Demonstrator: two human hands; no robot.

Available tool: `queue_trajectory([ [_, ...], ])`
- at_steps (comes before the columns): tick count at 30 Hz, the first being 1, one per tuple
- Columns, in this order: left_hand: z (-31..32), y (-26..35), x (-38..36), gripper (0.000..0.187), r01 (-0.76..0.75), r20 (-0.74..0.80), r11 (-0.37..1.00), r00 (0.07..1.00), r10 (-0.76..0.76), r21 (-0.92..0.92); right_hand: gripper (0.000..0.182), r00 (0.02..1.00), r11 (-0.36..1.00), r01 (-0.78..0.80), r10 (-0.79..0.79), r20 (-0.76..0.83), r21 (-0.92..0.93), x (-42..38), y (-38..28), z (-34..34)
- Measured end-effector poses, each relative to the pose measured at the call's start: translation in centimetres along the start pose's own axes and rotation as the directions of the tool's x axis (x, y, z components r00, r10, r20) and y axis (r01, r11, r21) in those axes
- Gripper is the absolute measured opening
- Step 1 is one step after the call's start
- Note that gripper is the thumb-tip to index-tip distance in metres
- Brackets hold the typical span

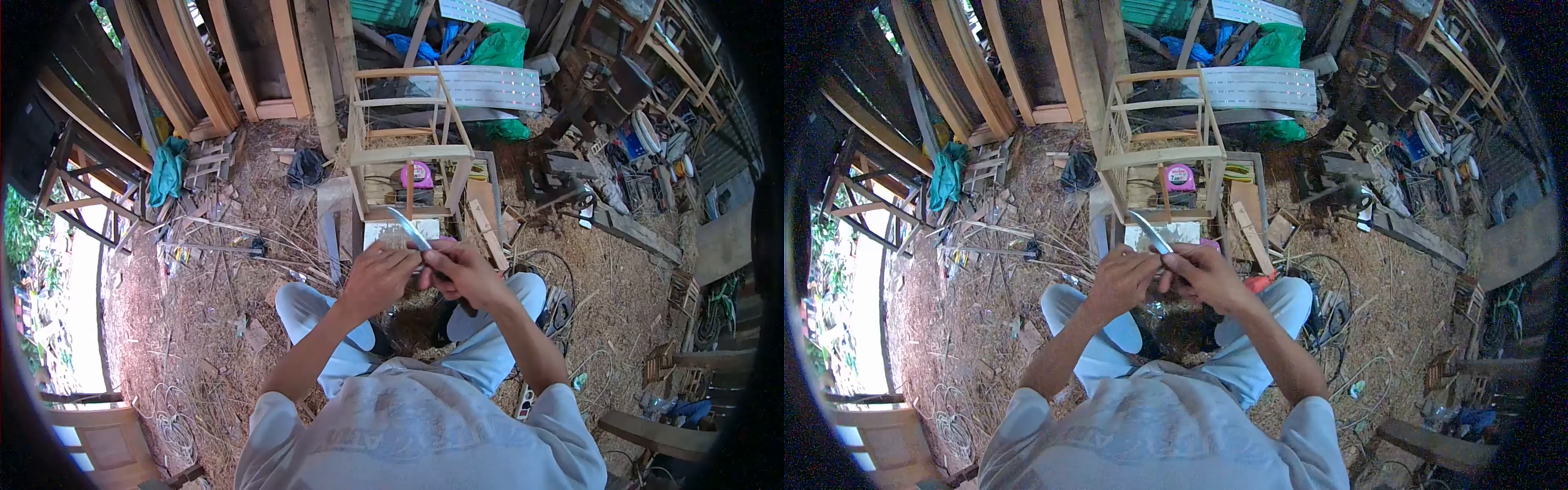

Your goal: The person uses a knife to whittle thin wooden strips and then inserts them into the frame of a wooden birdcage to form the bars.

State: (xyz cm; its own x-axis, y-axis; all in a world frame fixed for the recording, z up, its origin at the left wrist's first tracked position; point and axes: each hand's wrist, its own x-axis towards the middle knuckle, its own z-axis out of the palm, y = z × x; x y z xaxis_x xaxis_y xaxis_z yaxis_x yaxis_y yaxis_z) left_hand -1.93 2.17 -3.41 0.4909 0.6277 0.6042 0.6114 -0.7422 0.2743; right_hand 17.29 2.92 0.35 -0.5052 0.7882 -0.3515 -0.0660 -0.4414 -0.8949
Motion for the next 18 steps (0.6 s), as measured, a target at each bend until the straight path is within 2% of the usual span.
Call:
queue_trajectory([
  [1,-0.4,-0.4,0.3,0.021,0.001,0.006,1.000,1.000,-0.001,-0.002,0.028,0.999,0.999,0.044,-0.044,0.006,0.032,0.3,-0.1,0.6],
  [2,-1.0,-0.9,0.5,0.024,-0.060,0.013,0.992,0.998,0.059,0.113,0.027,0.996,0.994,0.085,-0.086,0.007,0.066,0.5,-0.2,1.0],
  [3,-1.6,-1.3,0.7,0.027,-0.121,0.028,0.967,0.993,0.117,0.225,0.025,1.000,0.990,0.016,-0.017,0.006,0.138,1.0,-0.7,1.0],
  [4,-2.1,-1.8,1.0,0.027,-0.117,0.032,0.969,0.993,0.113,0.220,0.025,1.000,0.990,0.009,-0.010,0.005,0.142,1.3,-1.1,1.0],
  [6,-3.5,-2.8,1.8,0.031,-0.306,0.105,0.906,0.952,0.287,0.294,0.023,0.999,0.975,-0.037,0.036,0.008,0.218,2.0,-1.5,1.3],
  [7,-4.0,-3.0,2.0,0.034,-0.358,0.090,0.874,0.933,0.348,0.329,0.023,0.999,0.971,-0.040,0.039,0.011,0.236,2.2,-1.4,1.3],
  [11,-4.7,-3.1,1.8,0.034,-0.385,0.130,0.845,0.923,0.363,0.371,0.023,0.999,0.970,-0.032,0.031,0.009,0.241,2.1,-1.1,1.7],
  [16,-3.8,-3.7,-0.3,0.040,-0.292,0.213,0.915,0.948,0.238,0.277,0.027,0.992,0.985,-0.012,0.033,-0.122,0.175,1.5,-0.1,0.8],
  [18,-3.4,-3.4,-1.0,0.041,-0.283,0.220,0.921,0.949,0.227,0.269,0.027,0.993,0.988,0.018,-0.001,-0.114,0.152,1.1,0.6,0.7],
])
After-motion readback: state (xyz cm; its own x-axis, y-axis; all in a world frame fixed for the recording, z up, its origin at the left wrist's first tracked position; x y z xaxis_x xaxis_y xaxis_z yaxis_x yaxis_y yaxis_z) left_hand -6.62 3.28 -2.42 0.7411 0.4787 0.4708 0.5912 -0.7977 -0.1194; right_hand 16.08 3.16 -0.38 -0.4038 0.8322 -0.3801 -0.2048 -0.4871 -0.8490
